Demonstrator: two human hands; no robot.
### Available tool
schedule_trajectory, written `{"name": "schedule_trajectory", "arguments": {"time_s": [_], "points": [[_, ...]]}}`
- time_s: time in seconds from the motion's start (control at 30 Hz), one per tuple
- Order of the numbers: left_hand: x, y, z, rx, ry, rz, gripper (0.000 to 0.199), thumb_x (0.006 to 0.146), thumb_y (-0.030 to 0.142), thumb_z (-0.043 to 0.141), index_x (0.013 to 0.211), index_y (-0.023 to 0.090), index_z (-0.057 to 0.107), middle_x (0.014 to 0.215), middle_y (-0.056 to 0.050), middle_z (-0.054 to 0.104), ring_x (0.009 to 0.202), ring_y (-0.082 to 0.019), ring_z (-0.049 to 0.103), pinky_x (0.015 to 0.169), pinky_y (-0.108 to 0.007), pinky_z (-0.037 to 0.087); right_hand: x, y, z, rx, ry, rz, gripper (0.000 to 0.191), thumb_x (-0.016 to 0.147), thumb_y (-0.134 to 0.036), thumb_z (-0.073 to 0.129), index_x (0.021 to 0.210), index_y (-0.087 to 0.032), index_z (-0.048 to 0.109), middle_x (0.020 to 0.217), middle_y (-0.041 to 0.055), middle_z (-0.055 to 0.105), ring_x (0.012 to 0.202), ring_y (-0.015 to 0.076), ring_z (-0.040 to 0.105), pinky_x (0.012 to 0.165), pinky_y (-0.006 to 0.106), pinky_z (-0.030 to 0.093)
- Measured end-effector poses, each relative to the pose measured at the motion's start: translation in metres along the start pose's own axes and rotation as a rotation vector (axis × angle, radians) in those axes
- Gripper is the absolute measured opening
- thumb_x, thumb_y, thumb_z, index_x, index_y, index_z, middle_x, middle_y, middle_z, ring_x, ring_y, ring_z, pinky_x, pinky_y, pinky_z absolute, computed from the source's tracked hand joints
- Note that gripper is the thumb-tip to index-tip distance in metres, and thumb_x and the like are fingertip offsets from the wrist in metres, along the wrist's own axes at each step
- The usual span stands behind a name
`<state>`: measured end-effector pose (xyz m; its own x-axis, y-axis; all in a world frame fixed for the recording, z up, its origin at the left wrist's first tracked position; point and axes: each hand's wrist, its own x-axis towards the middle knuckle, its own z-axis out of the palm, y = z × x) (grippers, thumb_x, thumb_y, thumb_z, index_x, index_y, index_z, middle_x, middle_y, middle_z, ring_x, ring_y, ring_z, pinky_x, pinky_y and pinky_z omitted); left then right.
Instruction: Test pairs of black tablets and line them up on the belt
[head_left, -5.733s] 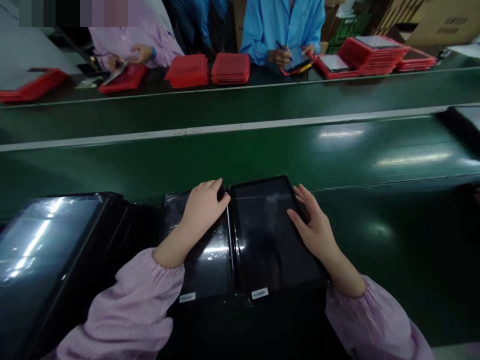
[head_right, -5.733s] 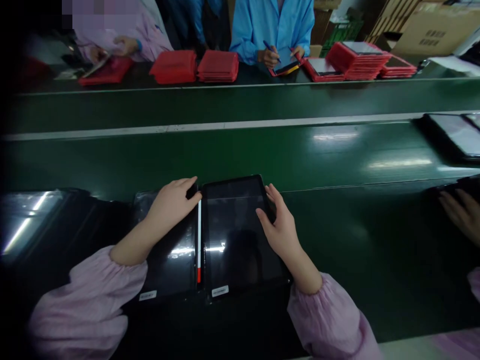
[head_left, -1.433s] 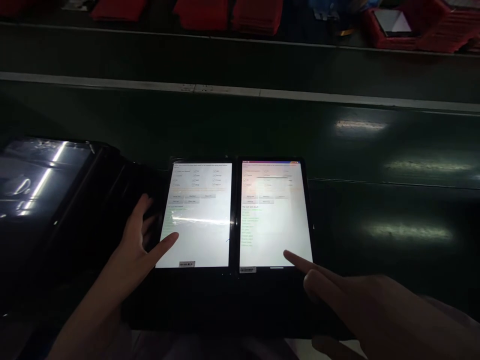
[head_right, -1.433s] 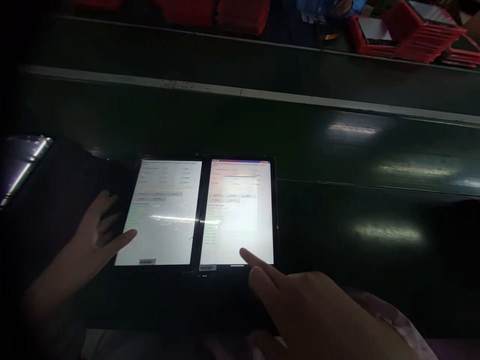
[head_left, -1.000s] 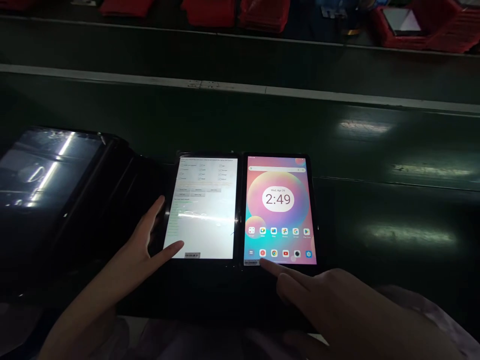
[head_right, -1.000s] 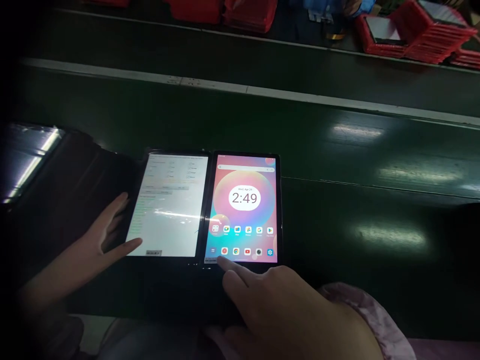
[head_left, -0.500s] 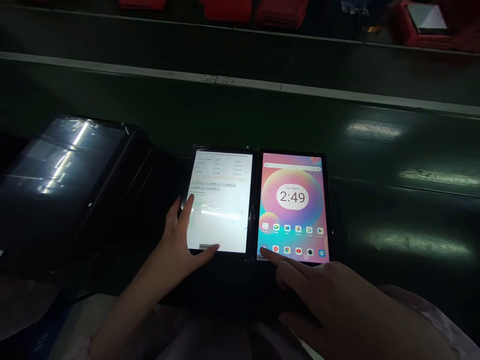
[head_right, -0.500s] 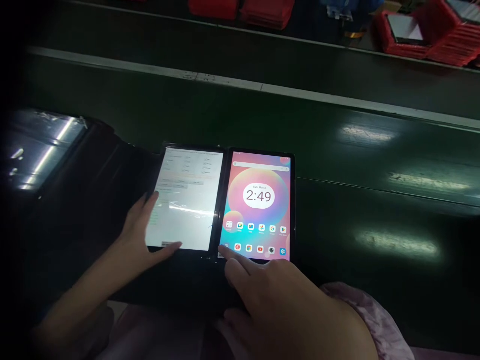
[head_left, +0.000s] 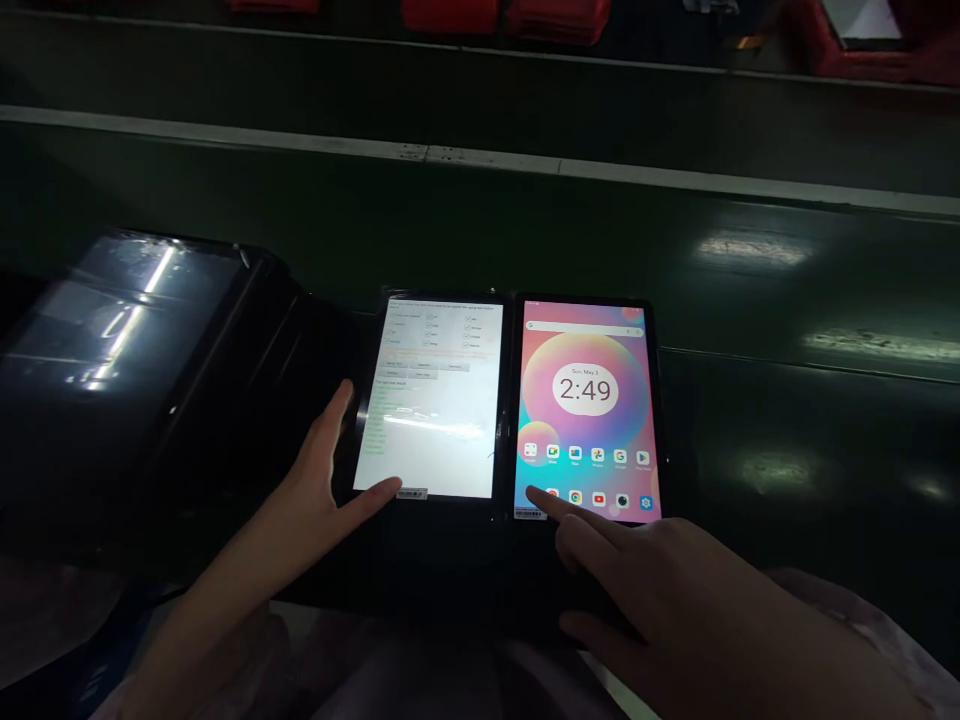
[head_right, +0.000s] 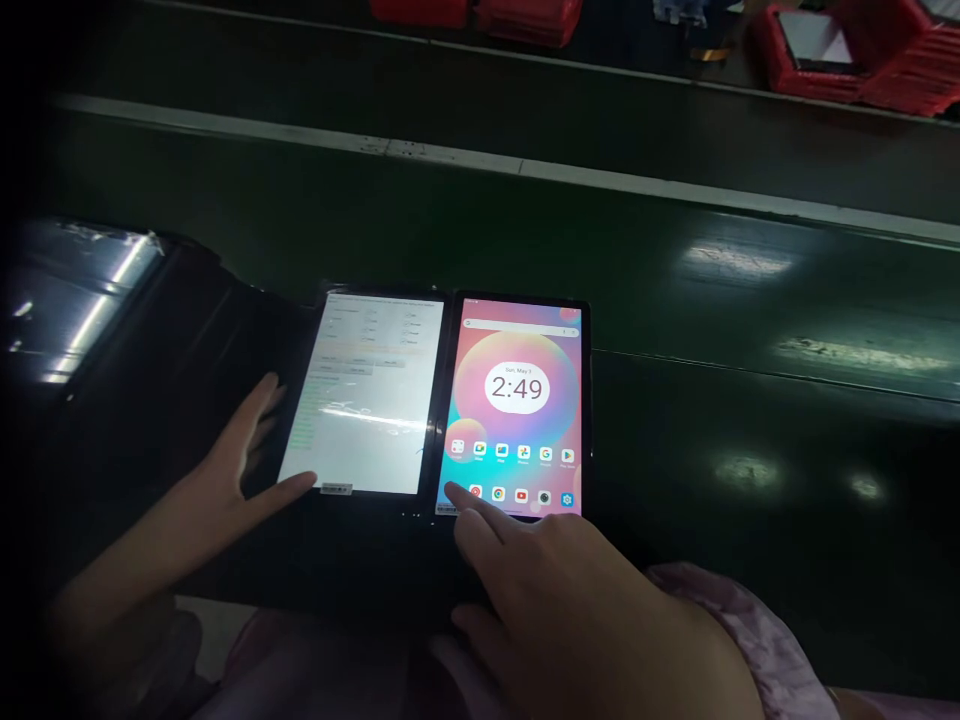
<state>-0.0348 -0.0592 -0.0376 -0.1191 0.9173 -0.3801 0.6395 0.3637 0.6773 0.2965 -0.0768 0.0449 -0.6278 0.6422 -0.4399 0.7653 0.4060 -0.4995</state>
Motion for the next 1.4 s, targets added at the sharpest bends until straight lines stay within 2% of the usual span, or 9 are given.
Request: {"name": "schedule_trajectory", "arguments": {"time_s": [0.17, 0.33, 0.5, 0.6, 0.7, 0.83, 1.13, 1.23, 1.4], "points": [[0.001, -0.007, -0.006, 0.031, -0.047, 0.039, 0.105, 0.087, 0.065, 0.071, 0.172, 0.045, 0.012, 0.183, -0.005, 0.019, 0.164, -0.043, 0.025, 0.12, -0.063, 0.046, 0.0, 0.0, 0.004, 0.014, 0.009, 0.025, 0.063, 0.09, -0.023, 0.066, 0.152, -0.023, 0.058, 0.112, 0.0063, 0.082, 0.076, 0.022, 0.076, 0.057, 0.029, 0.053], [0.002, -0.01, -0.015, -0.005, -0.072, 0.027, 0.101, 0.09, 0.063, 0.069, 0.171, 0.046, 0.011, 0.18, -0.006, 0.026, 0.163, -0.04, 0.031, 0.123, -0.063, 0.041, 0.002, 0.002, 0.002, 0.026, -0.014, 0.011, 0.065, 0.088, -0.023, 0.064, 0.153, -0.02, 0.057, 0.114, 0.0077, 0.083, 0.075, 0.0231, 0.077, 0.056, 0.03, 0.054], [-0.002, -0.002, 0.008, 0.192, 0.014, 0.152, 0.118, 0.08, 0.066, 0.077, 0.173, 0.04, 0.008, 0.182, -0.012, 0.011, 0.164, -0.049, 0.022, 0.121, -0.071, 0.04, 0.0, 0.005, 0.008, 0.034, 0.049, -0.003, 0.064, 0.088, -0.023, 0.064, 0.152, -0.025, 0.058, 0.112, 0.006, 0.083, 0.073, 0.0214, 0.075, 0.054, 0.027, 0.051], [0.001, 0.011, 0.019, 0.27, 0.06, 0.136, 0.119, 0.079, 0.067, 0.078, 0.173, 0.036, 0.012, 0.182, -0.015, 0.007, 0.165, -0.05, 0.016, 0.121, -0.075, 0.036, -0.003, 0.006, 0.016, 0.01, 0.099, 0.015, 0.069, 0.088, -0.024, 0.064, 0.156, -0.028, 0.053, 0.114, 0.0053, 0.082, 0.069, 0.0203, 0.074, 0.052, 0.027, 0.048], [0.007, 0.019, 0.017, 0.204, 0.146, 0.035, 0.114, 0.081, 0.071, 0.073, 0.172, 0.033, 0.017, 0.182, -0.016, 0.01, 0.164, -0.049, 0.021, 0.12, -0.073, 0.039, -0.005, 0.006, 0.02, -0.008, 0.094, 0.025, 0.068, 0.088, -0.026, 0.065, 0.155, -0.029, 0.053, 0.114, 0.0041, 0.082, 0.07, 0.021, 0.075, 0.053, 0.028, 0.049], [0.009, 0.018, 0.004, 0.028, 0.105, 0.046, 0.106, 0.085, 0.069, 0.071, 0.171, 0.039, 0.018, 0.18, -0.013, 0.018, 0.162, -0.045, 0.03, 0.119, -0.067, 0.044, -0.005, 0.006, 0.018, -0.002, 0.083, 0.046, 0.058, 0.09, -0.026, 0.064, 0.148, -0.03, 0.059, 0.117, 0.0036, 0.081, 0.073, 0.0209, 0.075, 0.055, 0.028, 0.052], [0.001, -0.001, -0.003, -0.014, -0.022, 0.084, 0.11, 0.086, 0.064, 0.073, 0.172, 0.04, 0.01, 0.184, -0.009, 0.01, 0.165, -0.042, 0.021, 0.128, -0.068, 0.028, -0.004, 0.008, 0.014, 0.01, 0.111, 0.004, 0.06, 0.088, -0.02, 0.066, 0.147, -0.029, 0.06, 0.123, 0.0049, 0.081, 0.067, 0.0175, 0.074, 0.054, 0.027, 0.053], [0.004, -0.005, -0.009, -0.136, -0.062, -0.002, 0.105, 0.087, 0.059, 0.073, 0.172, 0.04, 0.014, 0.182, -0.008, 0.021, 0.166, -0.039, 0.022, 0.128, -0.064, 0.029, -0.001, 0.009, 0.015, -0.01, 0.114, -0.025, 0.056, 0.087, -0.023, 0.071, 0.142, -0.027, 0.064, 0.121, 0.0058, 0.082, 0.068, 0.0194, 0.076, 0.054, 0.028, 0.055], [0.009, -0.012, -0.018, -0.223, -0.05, -0.058, 0.1, 0.081, 0.054, 0.078, 0.168, 0.041, 0.031, 0.175, -0.007, 0.04, 0.163, -0.039, 0.031, 0.124, -0.058, 0.04, 0.009, 0.005, 0.012, -0.051, 0.129, -0.058, 0.059, 0.083, -0.019, 0.076, 0.141, -0.021, 0.066, 0.118, 0.0071, 0.083, 0.071, 0.0217, 0.079, 0.047, 0.027, 0.054]]}}
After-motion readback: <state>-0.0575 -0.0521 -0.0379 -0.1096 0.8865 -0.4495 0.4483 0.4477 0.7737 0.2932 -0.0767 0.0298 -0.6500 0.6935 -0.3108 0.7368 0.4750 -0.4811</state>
